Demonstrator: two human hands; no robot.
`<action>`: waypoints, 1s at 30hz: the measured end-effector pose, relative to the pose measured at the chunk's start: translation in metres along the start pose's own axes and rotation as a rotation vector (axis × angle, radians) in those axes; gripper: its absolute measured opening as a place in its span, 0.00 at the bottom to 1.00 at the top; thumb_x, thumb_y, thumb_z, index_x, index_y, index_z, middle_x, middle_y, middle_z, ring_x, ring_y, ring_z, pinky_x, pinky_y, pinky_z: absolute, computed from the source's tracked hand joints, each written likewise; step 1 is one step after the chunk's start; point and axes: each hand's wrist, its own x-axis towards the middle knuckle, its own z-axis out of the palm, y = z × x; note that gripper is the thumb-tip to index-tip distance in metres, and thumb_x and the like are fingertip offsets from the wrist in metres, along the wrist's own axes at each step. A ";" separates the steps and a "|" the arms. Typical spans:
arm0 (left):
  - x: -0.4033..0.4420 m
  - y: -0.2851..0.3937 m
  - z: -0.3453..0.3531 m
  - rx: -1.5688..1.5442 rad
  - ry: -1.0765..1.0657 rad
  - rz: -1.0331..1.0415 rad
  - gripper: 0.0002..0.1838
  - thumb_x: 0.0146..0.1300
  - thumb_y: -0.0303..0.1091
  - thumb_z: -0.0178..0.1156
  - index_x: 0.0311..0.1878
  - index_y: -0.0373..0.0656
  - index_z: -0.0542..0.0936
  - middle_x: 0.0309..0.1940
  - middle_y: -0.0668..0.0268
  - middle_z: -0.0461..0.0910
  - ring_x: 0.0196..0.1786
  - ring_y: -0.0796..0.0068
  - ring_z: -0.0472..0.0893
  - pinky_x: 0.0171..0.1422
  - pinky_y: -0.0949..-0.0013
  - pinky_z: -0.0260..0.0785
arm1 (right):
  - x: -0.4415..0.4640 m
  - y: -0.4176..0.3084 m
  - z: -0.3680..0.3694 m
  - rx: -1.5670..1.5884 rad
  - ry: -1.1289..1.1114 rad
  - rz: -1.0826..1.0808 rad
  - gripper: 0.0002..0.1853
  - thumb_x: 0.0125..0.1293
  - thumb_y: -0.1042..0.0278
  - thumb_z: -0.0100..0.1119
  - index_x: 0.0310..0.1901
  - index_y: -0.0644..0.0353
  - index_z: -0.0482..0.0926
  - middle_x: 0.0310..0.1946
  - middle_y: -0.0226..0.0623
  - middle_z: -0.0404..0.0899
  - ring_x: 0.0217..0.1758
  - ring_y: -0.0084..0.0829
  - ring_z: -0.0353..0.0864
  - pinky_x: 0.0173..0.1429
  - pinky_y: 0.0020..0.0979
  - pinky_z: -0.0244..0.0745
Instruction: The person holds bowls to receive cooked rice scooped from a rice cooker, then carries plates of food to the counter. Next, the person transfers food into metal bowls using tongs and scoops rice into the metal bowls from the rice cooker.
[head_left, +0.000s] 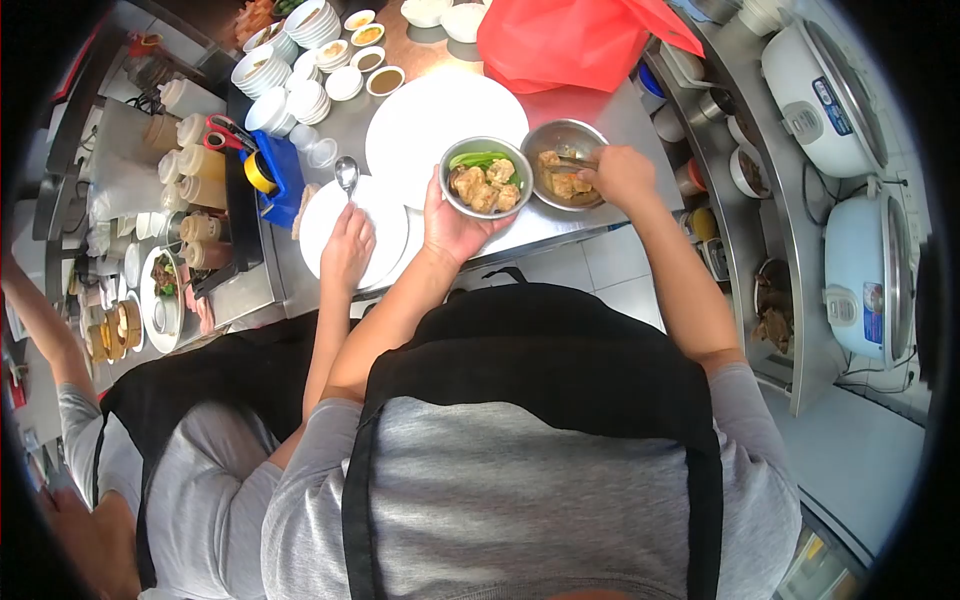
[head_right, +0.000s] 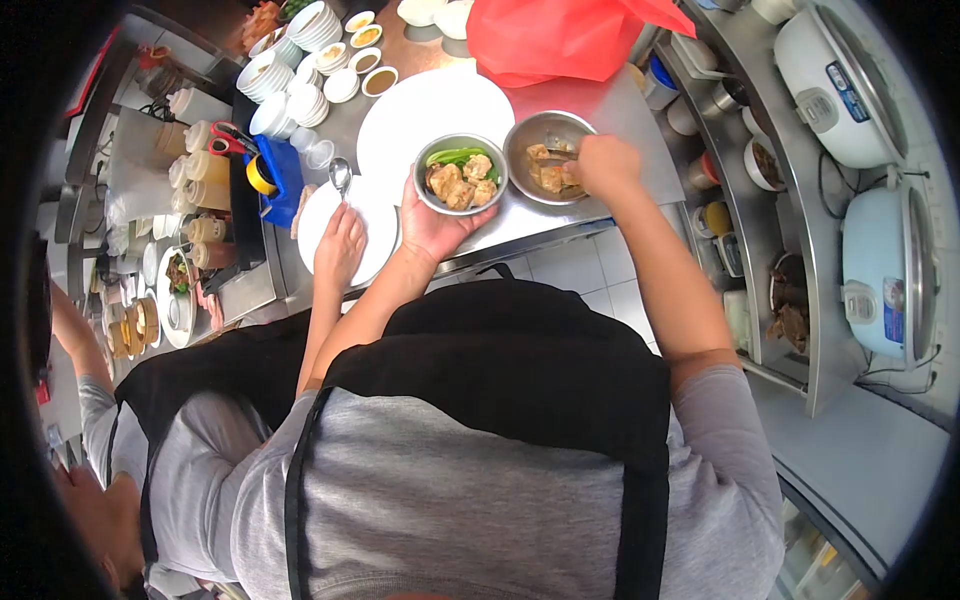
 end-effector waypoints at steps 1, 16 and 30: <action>-0.001 0.000 0.002 0.010 0.005 0.002 0.37 0.60 0.69 0.39 0.65 0.54 0.64 0.64 0.61 0.65 0.65 0.55 0.66 0.65 0.44 0.58 | -0.001 0.001 0.000 0.015 0.024 0.004 0.18 0.55 0.47 0.63 0.39 0.51 0.83 0.38 0.40 0.83 0.42 0.41 0.82 0.44 0.41 0.76; 0.005 -0.001 0.002 -0.030 -0.077 -0.052 0.37 0.59 0.70 0.38 0.65 0.56 0.65 0.64 0.62 0.65 0.63 0.57 0.68 0.59 0.45 0.63 | -0.063 -0.044 -0.078 0.358 0.242 -0.312 0.18 0.51 0.51 0.66 0.39 0.55 0.82 0.26 0.42 0.80 0.32 0.42 0.81 0.37 0.38 0.73; -0.002 -0.004 0.000 0.044 -0.052 -0.080 0.38 0.59 0.70 0.37 0.64 0.55 0.66 0.63 0.62 0.67 0.62 0.57 0.69 0.59 0.45 0.63 | -0.067 -0.063 -0.072 0.408 0.275 -0.441 0.14 0.51 0.54 0.67 0.37 0.50 0.84 0.25 0.36 0.81 0.31 0.38 0.81 0.35 0.38 0.73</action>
